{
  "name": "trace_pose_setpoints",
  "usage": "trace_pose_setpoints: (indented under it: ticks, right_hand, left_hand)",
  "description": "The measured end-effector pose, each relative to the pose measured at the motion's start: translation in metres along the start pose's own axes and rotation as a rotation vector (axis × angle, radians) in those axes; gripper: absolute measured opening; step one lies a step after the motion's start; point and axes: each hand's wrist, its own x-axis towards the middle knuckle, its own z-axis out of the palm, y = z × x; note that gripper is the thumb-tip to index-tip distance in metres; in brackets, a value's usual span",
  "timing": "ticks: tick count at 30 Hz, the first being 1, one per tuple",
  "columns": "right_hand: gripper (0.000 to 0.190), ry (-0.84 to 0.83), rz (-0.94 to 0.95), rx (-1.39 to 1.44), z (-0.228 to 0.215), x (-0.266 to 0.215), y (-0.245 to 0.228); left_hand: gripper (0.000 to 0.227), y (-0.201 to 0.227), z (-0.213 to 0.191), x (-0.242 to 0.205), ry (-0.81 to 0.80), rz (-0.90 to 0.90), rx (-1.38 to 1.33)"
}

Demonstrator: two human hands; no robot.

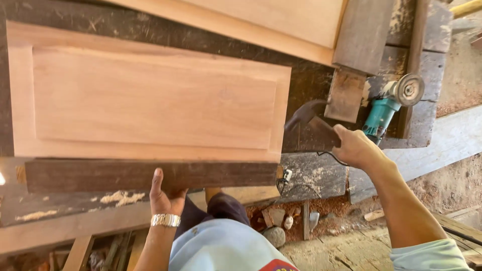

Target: Sanding a wood panel with an angle grinder and assembling wooden frame pieces using a hammer.

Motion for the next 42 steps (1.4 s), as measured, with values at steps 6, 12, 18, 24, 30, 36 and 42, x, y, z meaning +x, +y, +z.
trace_pose_setpoints:
  ticks: [6, 12, 18, 24, 30, 36, 42]
  right_hand:
    - [0.053, -0.144, -0.047, -0.126, 0.009, -0.009, -0.009]
    - [0.066, 0.159, 0.027, 0.336, 0.055, 0.003, 0.036]
    - [0.041, 0.385, 0.016, 0.794, 0.095, 0.009, 0.029]
    - [0.038, 0.663, 0.14, 0.93, 0.118, 0.04, -0.022]
    - [0.052, 0.731, 0.292, 1.112, 0.13, 0.113, -0.035]
    - [0.07, 0.767, 0.541, 0.73, 0.12, 0.146, -0.033]
    - [0.059, 0.981, 0.381, 0.725, 0.075, 0.096, -0.132]
  left_hand:
    - [0.054, -0.003, -0.012, 0.001, -0.005, 0.003, 0.039]
    - [0.044, 0.002, -0.071, 0.003, -0.101, -0.053, 0.06]
    - [0.046, 0.023, -0.099, -0.034, -0.007, -0.026, 0.046]
    - [0.041, 0.109, -0.095, -0.046, 0.075, 0.287, -0.065]
    - [0.05, 0.256, -0.042, -0.025, -0.026, 0.596, -0.141]
    - [0.062, 0.381, 0.002, 0.043, -0.02, 0.644, -0.275]
    - [0.057, 0.448, 0.047, 0.13, -0.014, 0.571, -0.497]
